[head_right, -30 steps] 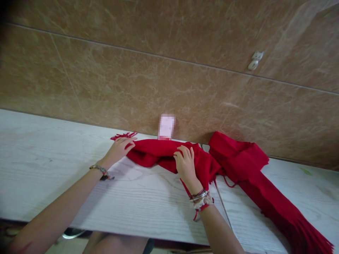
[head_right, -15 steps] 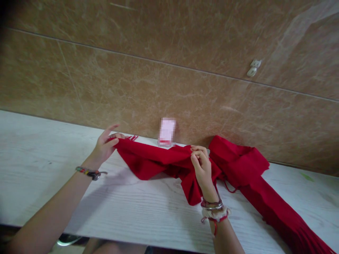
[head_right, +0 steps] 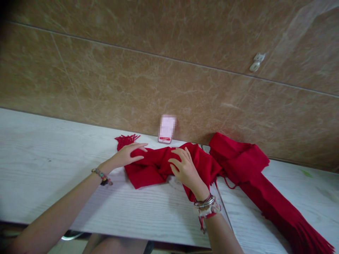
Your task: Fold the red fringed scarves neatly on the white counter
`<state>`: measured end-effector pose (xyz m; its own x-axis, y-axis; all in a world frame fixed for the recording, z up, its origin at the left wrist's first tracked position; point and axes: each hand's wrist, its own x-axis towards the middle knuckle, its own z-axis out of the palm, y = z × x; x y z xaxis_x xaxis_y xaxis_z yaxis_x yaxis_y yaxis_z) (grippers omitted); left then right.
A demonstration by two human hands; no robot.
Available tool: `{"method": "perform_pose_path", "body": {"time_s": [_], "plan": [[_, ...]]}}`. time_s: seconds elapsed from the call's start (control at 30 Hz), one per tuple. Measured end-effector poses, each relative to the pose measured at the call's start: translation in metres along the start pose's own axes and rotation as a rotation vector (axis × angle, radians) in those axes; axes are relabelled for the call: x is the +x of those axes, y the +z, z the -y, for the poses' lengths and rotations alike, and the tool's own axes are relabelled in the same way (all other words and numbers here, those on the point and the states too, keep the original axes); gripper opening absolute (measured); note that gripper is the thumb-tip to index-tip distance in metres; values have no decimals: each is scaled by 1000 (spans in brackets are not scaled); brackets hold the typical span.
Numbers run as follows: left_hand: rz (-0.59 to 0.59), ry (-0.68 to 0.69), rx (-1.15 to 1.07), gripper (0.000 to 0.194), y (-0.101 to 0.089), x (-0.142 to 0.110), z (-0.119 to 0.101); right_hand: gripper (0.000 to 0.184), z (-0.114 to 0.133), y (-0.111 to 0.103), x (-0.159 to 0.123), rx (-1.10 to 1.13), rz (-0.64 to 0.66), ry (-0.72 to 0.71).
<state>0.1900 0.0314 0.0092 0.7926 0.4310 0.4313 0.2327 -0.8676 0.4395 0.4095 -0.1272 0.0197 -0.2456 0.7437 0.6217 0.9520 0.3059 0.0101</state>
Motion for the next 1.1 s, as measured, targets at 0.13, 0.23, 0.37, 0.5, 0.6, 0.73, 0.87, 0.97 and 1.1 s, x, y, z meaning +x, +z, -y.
{"method": "perform_pose_path", "body": {"time_s": [0.13,0.23,0.37,0.5,0.6,0.73,0.87,0.97,1.1], "plan": [[200,61,45,52,7,0,-4,15,7,-6,1,11,223,-86],[134,38,85,46,9,1,-3,11,6,-1,0,-65,262,-89],[84,78,57,51,7,1,-6,11,6,1,1,-113,182,-88],[106,120,41,50,10,2,-6,7,8,2,0,-136,185,-88],[-19,110,36,43,11,2,-3,6,6,9,-2,-178,204,-99],[-301,20,-22,32,1,3,0,14,-1,10,-3,-70,28,-80],[-661,-203,-318,28,-23,2,4,11,-9,-6,-1,141,-407,154],[-862,-263,-639,34,-38,2,8,6,-20,-14,-2,314,-675,385],[-746,-351,-711,39,-33,3,15,7,-35,-3,-6,430,-592,594]]}}
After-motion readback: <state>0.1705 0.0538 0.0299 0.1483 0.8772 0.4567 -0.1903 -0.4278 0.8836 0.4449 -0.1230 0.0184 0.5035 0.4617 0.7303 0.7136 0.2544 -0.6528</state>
